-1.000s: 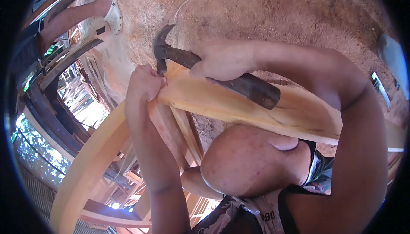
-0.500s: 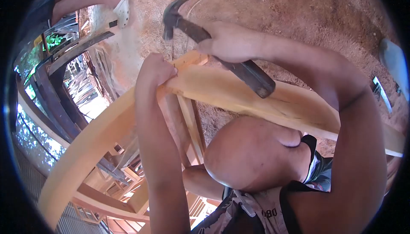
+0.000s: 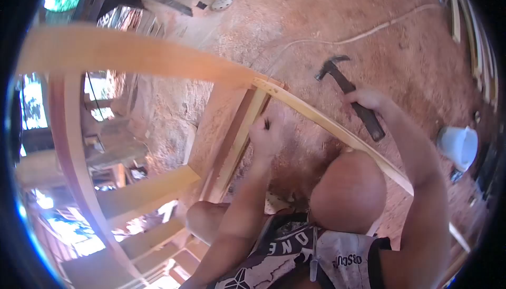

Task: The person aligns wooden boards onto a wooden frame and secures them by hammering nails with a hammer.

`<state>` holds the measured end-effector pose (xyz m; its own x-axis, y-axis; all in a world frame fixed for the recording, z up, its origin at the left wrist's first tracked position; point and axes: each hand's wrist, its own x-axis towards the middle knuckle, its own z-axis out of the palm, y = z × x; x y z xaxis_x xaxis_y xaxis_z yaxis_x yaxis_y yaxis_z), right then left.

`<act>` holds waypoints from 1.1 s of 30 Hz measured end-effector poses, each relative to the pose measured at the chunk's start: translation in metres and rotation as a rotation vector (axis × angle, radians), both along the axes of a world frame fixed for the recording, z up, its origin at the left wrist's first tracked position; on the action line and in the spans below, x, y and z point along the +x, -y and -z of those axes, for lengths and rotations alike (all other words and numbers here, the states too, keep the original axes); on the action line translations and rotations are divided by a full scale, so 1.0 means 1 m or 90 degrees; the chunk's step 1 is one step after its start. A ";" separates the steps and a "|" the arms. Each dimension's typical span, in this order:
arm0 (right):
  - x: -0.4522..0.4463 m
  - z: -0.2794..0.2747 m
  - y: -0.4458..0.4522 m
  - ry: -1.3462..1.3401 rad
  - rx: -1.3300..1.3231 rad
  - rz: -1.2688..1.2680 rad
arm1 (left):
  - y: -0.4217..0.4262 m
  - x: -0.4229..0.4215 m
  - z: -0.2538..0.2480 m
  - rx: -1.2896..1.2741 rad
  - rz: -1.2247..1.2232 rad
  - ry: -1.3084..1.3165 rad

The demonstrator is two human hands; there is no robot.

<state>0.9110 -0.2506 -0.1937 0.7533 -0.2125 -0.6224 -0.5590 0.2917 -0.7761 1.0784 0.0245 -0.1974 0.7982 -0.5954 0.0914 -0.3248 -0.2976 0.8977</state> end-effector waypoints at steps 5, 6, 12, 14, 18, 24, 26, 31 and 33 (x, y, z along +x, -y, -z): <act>-0.005 -0.059 -0.013 0.062 0.007 0.061 | -0.026 -0.008 0.039 -0.311 -0.277 -0.662; -0.001 -0.076 -0.015 0.038 -0.004 0.037 | -0.022 0.000 0.032 -0.388 -0.294 -0.814; 0.064 -0.177 -0.053 -0.087 -0.533 -0.142 | 0.001 0.000 0.029 -0.541 -0.367 -0.833; 0.073 -0.185 -0.055 -0.075 -0.580 -0.285 | 0.007 0.007 0.034 -0.537 -0.406 -0.829; 0.094 -0.187 -0.057 -0.041 -0.720 -0.706 | 0.010 0.007 0.034 -0.523 -0.455 -0.884; 0.124 -0.156 -0.187 -0.373 -0.657 -1.141 | 0.041 0.003 0.098 -0.158 -0.233 -0.366; 0.108 -0.144 -0.217 -0.333 -0.631 -1.160 | 0.029 0.008 -0.003 -0.005 0.060 -0.206; 0.041 -0.146 -0.233 -0.235 -0.546 -1.066 | 0.000 0.007 -0.218 0.096 0.493 0.204; 0.012 -0.153 -0.219 -0.226 -0.511 -1.000 | -0.056 0.007 -0.277 0.098 0.576 0.290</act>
<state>0.9231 -0.0315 -0.0403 0.3945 0.1956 -0.8979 -0.0680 -0.9682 -0.2408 1.0851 0.0805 0.0796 -0.0471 -0.9883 0.1453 -0.7857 0.1265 0.6056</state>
